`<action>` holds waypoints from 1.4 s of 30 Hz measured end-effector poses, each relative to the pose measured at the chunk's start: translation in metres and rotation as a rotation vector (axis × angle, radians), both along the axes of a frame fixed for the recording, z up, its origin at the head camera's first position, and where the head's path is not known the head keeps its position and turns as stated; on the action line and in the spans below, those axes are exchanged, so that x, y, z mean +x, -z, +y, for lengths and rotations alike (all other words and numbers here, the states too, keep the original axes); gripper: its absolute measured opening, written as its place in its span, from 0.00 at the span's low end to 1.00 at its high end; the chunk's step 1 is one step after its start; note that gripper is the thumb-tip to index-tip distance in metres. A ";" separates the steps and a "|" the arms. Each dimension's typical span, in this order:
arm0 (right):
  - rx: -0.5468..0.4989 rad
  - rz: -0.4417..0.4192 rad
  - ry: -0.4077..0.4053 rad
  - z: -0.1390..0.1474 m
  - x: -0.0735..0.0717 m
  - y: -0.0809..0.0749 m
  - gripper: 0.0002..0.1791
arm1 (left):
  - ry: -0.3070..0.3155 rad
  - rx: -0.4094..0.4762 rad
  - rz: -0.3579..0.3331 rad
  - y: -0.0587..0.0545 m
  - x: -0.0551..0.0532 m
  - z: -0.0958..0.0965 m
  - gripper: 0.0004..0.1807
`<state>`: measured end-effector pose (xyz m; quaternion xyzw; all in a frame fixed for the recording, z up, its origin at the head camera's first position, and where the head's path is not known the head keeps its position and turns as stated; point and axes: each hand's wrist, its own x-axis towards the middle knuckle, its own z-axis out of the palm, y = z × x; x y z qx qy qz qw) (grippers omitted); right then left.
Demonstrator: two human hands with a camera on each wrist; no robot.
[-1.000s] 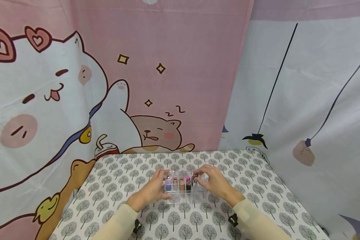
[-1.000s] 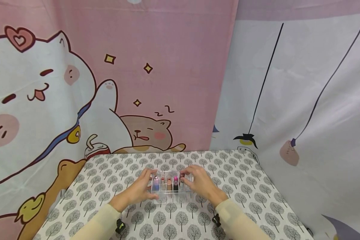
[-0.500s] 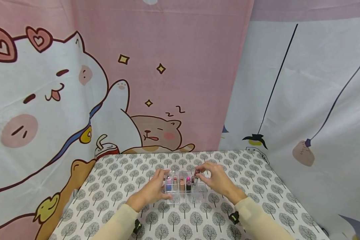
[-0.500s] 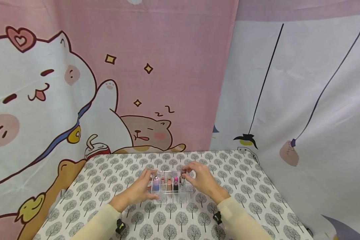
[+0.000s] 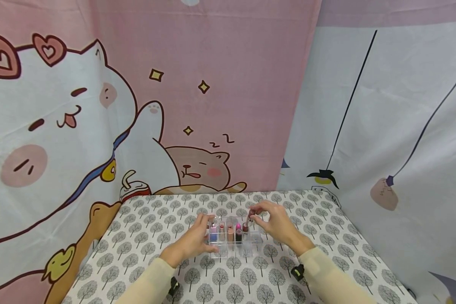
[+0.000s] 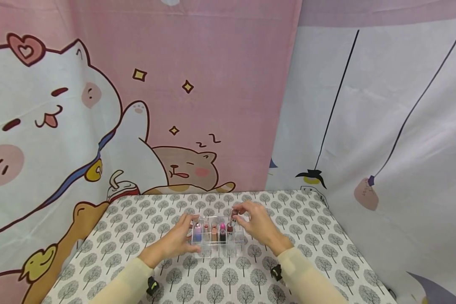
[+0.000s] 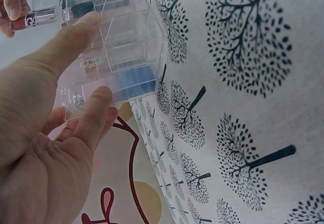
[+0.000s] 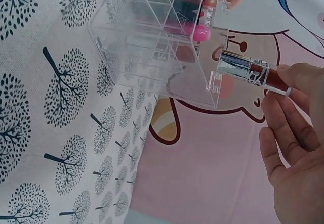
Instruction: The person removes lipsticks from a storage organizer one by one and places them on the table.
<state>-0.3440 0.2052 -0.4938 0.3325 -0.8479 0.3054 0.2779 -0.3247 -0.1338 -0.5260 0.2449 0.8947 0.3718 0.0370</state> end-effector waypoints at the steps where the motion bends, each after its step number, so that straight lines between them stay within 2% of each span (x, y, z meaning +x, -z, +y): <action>1: -0.003 -0.004 0.002 0.001 0.000 -0.001 0.16 | 0.001 0.001 -0.003 0.000 0.000 0.000 0.64; 8: -0.023 -0.061 0.055 0.007 -0.004 -0.003 0.15 | 0.005 -0.008 0.004 0.000 0.000 0.000 0.64; 14: -0.036 -0.005 0.059 0.012 -0.007 -0.004 0.14 | 0.013 -0.013 0.008 0.000 -0.001 -0.001 0.64; 24: -0.060 0.029 0.117 0.021 -0.011 -0.003 0.14 | 0.019 -0.007 -0.001 -0.001 -0.001 -0.001 0.64; 33: -0.074 0.007 0.132 0.032 -0.014 0.003 0.14 | 0.015 0.014 -0.016 0.000 0.002 -0.002 0.63; 38: -0.089 0.016 0.146 0.039 -0.016 0.006 0.15 | 0.019 0.018 -0.016 0.001 0.001 -0.001 0.63; 42: -0.091 -0.009 0.168 0.043 -0.017 0.010 0.14 | 0.020 0.017 -0.016 0.002 0.000 -0.001 0.63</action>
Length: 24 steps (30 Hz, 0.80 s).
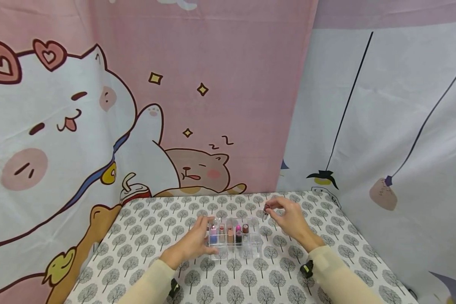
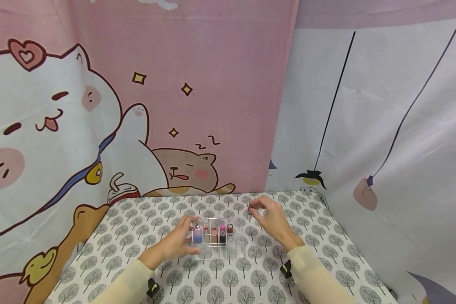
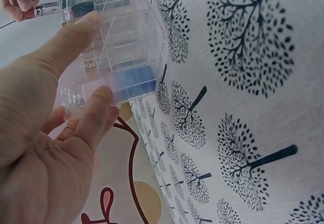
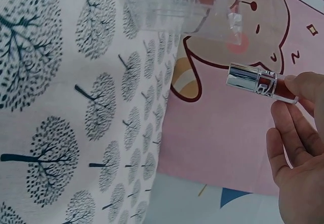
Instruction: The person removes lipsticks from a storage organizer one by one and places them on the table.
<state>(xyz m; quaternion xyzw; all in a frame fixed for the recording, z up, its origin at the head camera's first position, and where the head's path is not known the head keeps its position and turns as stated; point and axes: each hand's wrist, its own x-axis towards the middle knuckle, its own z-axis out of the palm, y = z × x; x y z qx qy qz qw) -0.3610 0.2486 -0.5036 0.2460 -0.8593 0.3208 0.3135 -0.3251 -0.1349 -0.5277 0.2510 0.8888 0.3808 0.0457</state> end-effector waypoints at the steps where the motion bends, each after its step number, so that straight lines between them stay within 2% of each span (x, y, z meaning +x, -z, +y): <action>1: -0.002 -0.010 0.003 0.001 0.000 0.001 0.14 | 0.000 -0.001 0.001 0.000 0.000 0.000 0.62; 8: -0.008 -0.089 0.044 0.008 -0.001 0.008 0.13 | 0.000 0.000 0.003 0.002 -0.001 0.000 0.63; 20: -0.009 -0.097 0.079 0.025 -0.009 0.023 0.12 | 0.002 -0.018 0.017 -0.002 0.000 0.001 0.62; 24: -0.008 -0.135 0.099 0.031 -0.011 0.027 0.12 | 0.000 -0.016 0.011 -0.001 0.000 0.000 0.62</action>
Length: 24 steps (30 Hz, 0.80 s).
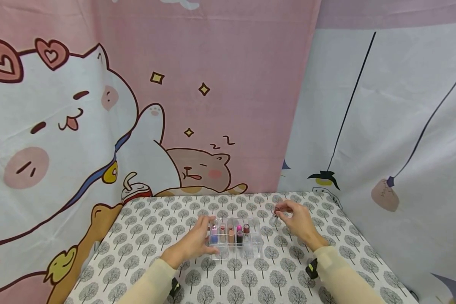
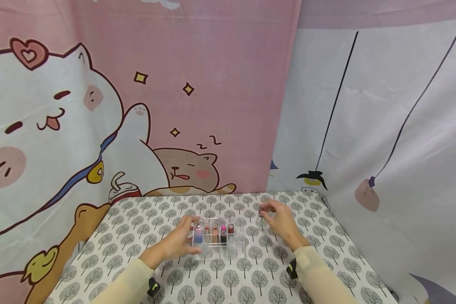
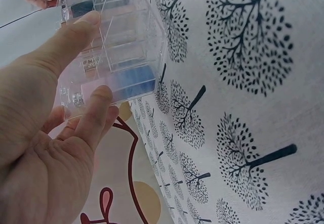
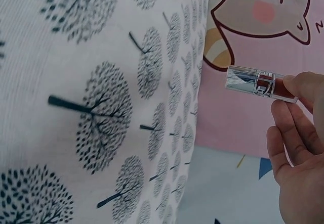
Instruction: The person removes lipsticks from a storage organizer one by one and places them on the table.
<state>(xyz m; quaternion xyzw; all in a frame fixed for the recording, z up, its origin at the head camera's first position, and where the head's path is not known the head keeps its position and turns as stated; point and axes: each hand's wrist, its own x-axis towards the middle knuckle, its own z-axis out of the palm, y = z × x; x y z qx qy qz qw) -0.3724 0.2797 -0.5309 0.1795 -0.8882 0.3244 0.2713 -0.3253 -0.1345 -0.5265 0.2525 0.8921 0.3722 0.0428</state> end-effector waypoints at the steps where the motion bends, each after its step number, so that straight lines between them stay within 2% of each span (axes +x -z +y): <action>1: -0.001 -0.015 0.002 0.001 -0.001 0.001 0.11 | -0.001 0.000 0.000 0.000 0.000 0.000 0.62; 7: -0.012 -0.076 0.018 0.008 -0.004 0.008 0.11 | -0.005 -0.011 0.014 0.000 -0.001 0.001 0.63; 13: -0.016 -0.086 0.026 0.013 -0.004 0.013 0.10 | -0.009 -0.030 0.022 0.000 -0.002 0.001 0.63; 19: -0.010 -0.073 0.017 0.015 -0.007 0.018 0.10 | -0.008 -0.009 -0.002 0.000 -0.003 0.001 0.63; 24: -0.017 -0.110 0.016 0.016 -0.007 0.022 0.11 | -0.008 -0.008 -0.003 0.000 -0.003 0.000 0.63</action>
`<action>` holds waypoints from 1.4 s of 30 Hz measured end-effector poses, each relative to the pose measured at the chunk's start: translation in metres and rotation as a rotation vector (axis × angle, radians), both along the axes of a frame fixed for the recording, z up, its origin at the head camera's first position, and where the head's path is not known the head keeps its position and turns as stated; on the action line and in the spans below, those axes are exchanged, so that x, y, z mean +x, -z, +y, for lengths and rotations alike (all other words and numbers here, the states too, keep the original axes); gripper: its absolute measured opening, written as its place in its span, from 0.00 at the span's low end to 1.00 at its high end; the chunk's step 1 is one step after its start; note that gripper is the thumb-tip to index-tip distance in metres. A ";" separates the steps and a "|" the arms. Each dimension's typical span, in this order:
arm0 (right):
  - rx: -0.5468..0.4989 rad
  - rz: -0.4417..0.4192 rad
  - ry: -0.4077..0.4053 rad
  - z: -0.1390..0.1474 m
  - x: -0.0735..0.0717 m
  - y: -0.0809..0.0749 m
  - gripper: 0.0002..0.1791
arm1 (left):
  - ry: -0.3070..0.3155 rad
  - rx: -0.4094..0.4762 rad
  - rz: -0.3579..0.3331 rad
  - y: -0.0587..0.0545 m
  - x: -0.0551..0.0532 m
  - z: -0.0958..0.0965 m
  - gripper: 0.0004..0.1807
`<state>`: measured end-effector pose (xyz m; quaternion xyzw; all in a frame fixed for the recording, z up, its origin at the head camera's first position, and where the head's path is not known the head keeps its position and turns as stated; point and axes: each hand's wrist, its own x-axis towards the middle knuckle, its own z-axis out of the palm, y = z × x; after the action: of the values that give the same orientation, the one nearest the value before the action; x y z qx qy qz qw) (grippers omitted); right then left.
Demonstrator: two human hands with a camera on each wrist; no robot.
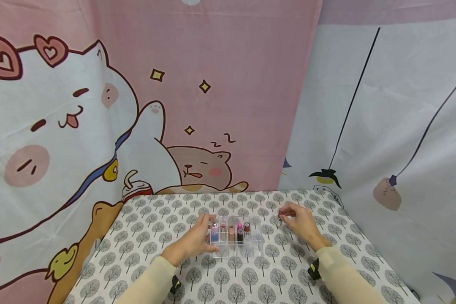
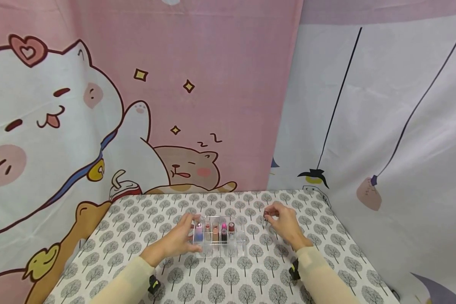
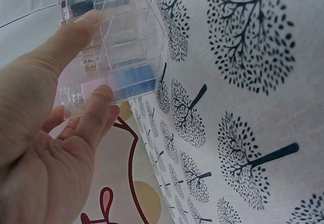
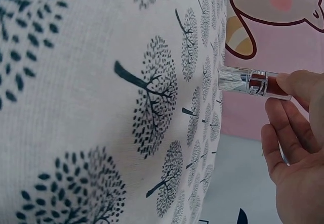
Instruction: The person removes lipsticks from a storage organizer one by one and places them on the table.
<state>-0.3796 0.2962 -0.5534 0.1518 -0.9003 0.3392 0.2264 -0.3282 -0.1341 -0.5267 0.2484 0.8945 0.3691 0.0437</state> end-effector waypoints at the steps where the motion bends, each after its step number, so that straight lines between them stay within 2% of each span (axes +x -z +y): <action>1: -0.005 -0.013 0.000 0.000 0.000 0.000 0.11 | 0.000 -0.001 0.002 0.000 0.000 0.000 0.63; 7: 0.004 -0.063 0.000 0.002 0.000 0.004 0.12 | -0.002 -0.008 0.010 0.001 -0.001 0.000 0.63; 16: 0.031 -0.052 -0.016 0.003 -0.001 0.009 0.11 | -0.006 -0.006 0.018 0.004 -0.002 0.000 0.63; 32: 0.030 -0.093 -0.029 0.003 -0.001 0.006 0.11 | -0.002 -0.005 0.013 0.003 -0.003 -0.002 0.62; 42: 0.056 -0.073 -0.014 0.001 0.001 0.002 0.11 | 0.006 0.006 0.010 0.004 -0.003 -0.001 0.61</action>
<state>-0.3782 0.2972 -0.5549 0.1519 -0.9162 0.3206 0.1866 -0.3312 -0.1351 -0.5312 0.2529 0.8930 0.3702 0.0395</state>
